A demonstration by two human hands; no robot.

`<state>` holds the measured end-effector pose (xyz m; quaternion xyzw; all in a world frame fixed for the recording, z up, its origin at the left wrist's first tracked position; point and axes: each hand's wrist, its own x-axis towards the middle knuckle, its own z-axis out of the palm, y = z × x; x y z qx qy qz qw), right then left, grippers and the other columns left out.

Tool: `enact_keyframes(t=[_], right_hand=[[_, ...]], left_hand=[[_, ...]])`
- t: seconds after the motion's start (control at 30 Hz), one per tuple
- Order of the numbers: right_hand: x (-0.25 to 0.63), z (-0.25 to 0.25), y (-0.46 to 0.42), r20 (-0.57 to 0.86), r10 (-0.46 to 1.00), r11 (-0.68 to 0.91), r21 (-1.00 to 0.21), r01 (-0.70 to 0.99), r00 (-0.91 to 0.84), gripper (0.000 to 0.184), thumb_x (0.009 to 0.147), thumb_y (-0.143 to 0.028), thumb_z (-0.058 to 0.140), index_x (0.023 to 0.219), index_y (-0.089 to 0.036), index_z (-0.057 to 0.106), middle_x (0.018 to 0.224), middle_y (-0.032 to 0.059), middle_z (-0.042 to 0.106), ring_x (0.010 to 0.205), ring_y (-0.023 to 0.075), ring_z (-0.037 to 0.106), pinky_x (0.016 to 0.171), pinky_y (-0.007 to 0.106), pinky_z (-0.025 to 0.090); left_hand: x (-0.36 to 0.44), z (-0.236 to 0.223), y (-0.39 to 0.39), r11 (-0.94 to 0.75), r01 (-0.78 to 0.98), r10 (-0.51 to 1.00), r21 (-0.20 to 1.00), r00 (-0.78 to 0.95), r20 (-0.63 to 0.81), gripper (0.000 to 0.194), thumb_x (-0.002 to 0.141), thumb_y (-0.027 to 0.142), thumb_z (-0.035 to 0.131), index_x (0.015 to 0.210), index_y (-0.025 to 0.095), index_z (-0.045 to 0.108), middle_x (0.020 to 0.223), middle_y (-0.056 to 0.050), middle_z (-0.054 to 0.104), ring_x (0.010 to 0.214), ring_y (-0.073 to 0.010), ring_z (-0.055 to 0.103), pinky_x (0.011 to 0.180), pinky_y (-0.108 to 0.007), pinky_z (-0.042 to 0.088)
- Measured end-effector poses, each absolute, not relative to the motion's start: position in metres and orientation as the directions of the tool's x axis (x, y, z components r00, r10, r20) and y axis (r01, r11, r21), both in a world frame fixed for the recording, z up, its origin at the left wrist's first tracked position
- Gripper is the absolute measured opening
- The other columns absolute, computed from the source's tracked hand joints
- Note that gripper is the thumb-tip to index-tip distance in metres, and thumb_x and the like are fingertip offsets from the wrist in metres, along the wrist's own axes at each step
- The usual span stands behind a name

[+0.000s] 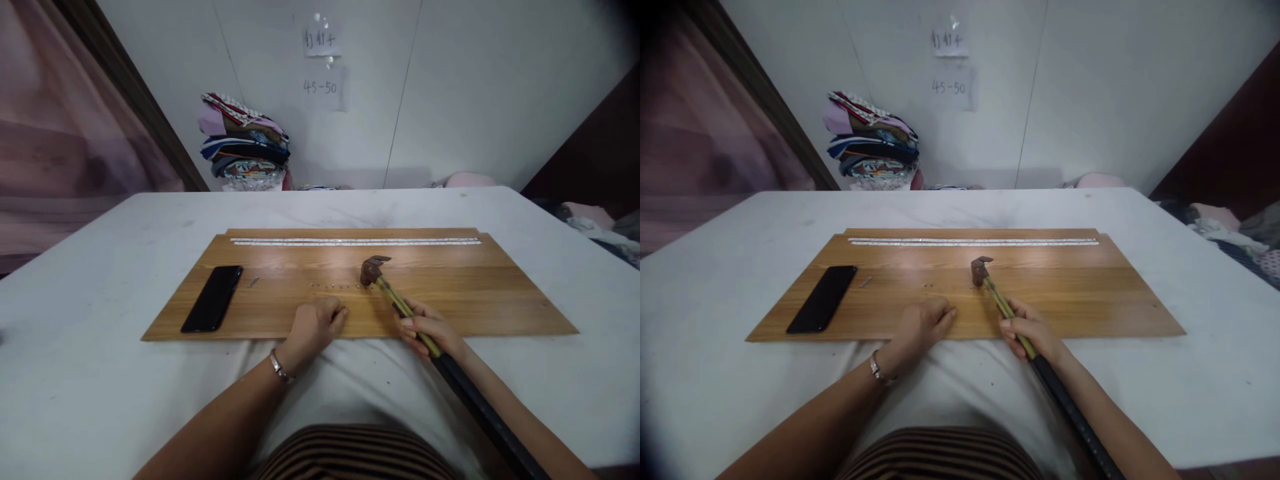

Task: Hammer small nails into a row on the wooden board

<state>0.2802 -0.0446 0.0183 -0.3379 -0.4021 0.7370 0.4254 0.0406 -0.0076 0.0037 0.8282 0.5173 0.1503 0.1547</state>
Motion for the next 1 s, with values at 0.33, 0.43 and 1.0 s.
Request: enact_keyframes(t=[0.33, 0.43, 1.0], right_hand=[[0.2803, 0.0170, -0.0432, -0.165, 0.896, -0.310, -0.898, -0.313, -0.412, 0.019, 0.073, -0.027, 0.064, 0.081, -0.018, 0.049, 0.049, -0.0096, 0.048, 0.024, 0.0025, 0.034, 0.023, 0.012, 0.031], [0.2801, 0.0186, -0.0438, -0.161, 0.899, -0.308, -0.894, -0.325, -0.407, 0.018, 0.073, -0.027, 0.064, 0.078, -0.019, 0.049, 0.048, -0.0098, 0.047, 0.024, 0.0022, 0.033, 0.024, 0.012, 0.031], [0.2807, 0.0174, -0.0435, -0.154, 0.898, -0.303, -0.895, -0.326, -0.413, 0.017, 0.073, -0.026, 0.063, 0.078, -0.019, 0.048, 0.047, -0.0096, 0.048, 0.024, 0.0024, 0.033, 0.024, 0.012, 0.031]], left_hand=[[0.0407, 0.0044, -0.0083, -0.414, 0.809, 0.904, 0.417, 0.421, 0.080, 0.025, 0.089, 0.032, 0.046, 0.069, 0.019, 0.054, 0.065, 0.002, 0.059, 0.058, -0.0102, 0.049, 0.055, -0.023, 0.027], [0.0407, 0.0043, -0.0080, -0.417, 0.816, 0.903, 0.400, 0.423, 0.079, 0.024, 0.088, 0.032, 0.046, 0.070, 0.019, 0.054, 0.065, 0.002, 0.059, 0.059, -0.0108, 0.050, 0.055, -0.023, 0.027], [0.0409, 0.0035, -0.0076, -0.405, 0.807, 0.905, 0.430, 0.419, 0.066, 0.025, 0.089, 0.032, 0.044, 0.070, 0.019, 0.055, 0.066, 0.001, 0.060, 0.060, -0.0109, 0.050, 0.055, -0.023, 0.027]])
